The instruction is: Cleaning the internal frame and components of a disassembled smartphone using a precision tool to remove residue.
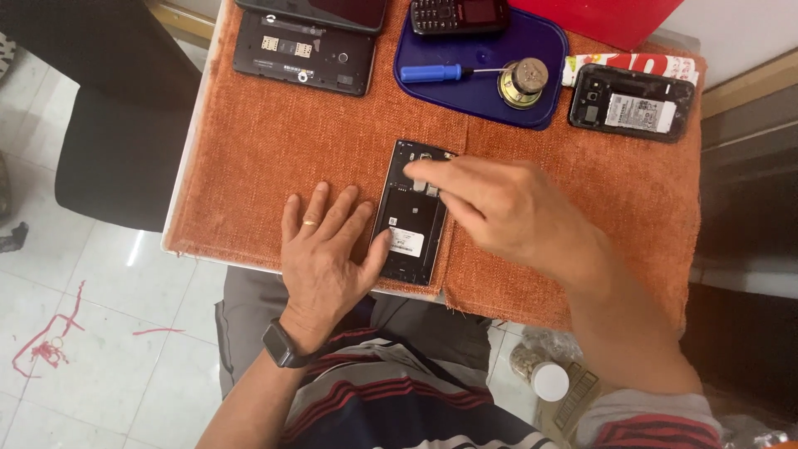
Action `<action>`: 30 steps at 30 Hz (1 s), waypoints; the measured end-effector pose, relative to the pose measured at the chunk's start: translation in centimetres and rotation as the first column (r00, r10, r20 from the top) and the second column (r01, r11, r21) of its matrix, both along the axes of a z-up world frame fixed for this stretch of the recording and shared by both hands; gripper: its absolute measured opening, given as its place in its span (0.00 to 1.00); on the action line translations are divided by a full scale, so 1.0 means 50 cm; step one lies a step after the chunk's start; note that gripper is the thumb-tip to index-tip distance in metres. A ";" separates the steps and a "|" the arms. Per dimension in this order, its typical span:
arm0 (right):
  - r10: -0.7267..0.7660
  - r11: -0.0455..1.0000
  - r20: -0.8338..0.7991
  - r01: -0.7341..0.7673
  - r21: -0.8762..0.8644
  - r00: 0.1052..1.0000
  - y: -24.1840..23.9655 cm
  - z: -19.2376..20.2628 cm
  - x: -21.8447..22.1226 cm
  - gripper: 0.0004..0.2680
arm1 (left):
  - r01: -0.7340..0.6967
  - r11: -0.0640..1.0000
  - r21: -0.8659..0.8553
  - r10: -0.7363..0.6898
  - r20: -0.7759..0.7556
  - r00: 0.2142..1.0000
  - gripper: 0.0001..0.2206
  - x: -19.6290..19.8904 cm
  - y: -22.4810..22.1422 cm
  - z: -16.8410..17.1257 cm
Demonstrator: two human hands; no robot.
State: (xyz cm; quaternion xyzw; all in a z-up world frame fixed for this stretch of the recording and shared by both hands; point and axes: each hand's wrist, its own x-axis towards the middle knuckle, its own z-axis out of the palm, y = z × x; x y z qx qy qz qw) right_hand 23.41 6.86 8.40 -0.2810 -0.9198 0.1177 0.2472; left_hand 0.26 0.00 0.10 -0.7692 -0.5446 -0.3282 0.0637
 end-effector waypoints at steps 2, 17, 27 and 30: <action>0.007 1.000 -0.034 -0.007 0.008 0.999 0.000 0.004 -0.002 0.11 | 0.007 1.000 0.000 -0.007 -0.009 1.000 0.14 -0.001 -0.001 0.000; -0.065 0.991 0.008 0.065 -0.115 0.998 -0.006 0.015 -0.006 0.16 | 0.016 1.000 -0.018 -0.016 -0.004 1.000 0.13 -0.003 -0.001 0.005; -0.061 0.998 0.025 0.062 -0.009 0.998 0.000 0.005 -0.005 0.15 | 0.005 1.000 -0.006 -0.005 0.000 1.000 0.13 -0.002 -0.001 -0.001; -0.144 0.984 0.041 0.139 0.116 0.989 0.008 -0.007 0.006 0.13 | 0.012 1.000 -0.015 -0.012 0.003 1.000 0.13 -0.002 -0.001 -0.001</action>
